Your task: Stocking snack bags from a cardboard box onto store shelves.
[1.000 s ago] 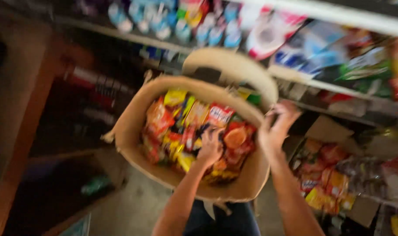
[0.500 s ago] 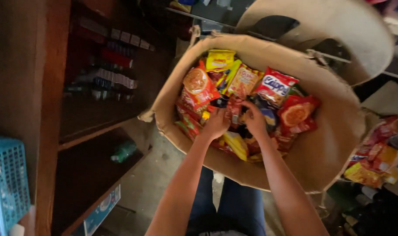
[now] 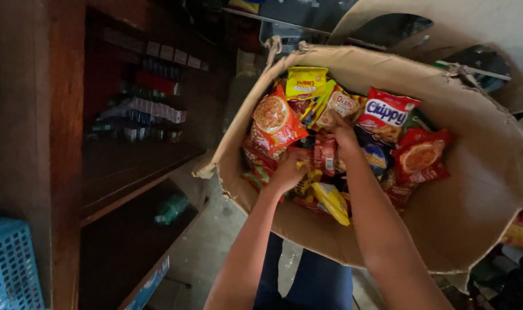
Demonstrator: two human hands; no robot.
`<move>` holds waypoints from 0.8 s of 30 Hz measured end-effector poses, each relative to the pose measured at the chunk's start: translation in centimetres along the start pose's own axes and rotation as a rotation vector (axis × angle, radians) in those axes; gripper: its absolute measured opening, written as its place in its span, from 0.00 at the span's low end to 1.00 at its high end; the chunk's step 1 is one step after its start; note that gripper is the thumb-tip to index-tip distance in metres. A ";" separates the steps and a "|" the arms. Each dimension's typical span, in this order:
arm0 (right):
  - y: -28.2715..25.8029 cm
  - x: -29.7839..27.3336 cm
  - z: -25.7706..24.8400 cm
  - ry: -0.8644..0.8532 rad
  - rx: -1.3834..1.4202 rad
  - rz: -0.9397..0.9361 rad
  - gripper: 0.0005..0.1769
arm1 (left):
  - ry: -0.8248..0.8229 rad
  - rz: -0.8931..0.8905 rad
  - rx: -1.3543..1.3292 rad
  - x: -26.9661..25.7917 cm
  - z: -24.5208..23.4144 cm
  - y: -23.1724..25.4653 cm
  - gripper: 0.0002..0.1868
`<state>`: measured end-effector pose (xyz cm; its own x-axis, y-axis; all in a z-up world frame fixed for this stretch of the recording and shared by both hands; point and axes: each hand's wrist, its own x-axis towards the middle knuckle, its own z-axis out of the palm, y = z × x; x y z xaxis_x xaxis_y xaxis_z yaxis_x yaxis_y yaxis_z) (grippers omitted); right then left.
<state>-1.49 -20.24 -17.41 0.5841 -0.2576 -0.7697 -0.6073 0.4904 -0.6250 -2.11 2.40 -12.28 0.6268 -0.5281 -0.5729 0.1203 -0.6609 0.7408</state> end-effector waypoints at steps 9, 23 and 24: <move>-4.2 -10.5 -1.3 0.031 0.018 0.172 0.24 | 0.135 0.024 -0.081 0.4 -0.1 0.5 0.31; -20.8 -29.5 -9.8 0.036 -0.213 -0.886 0.37 | 0.073 0.490 -0.234 -1.4 -4.0 34.3 0.37; -23.1 -31.2 -10.5 0.077 -0.128 -0.902 0.48 | 0.030 0.494 -0.196 -1.3 -3.3 37.2 0.37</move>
<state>-11.28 -32.27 19.68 0.8314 -0.5555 0.0144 0.0045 -0.0191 -0.9998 4.03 -19.71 17.18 0.6669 -0.7335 -0.1313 -0.0545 -0.2238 0.9731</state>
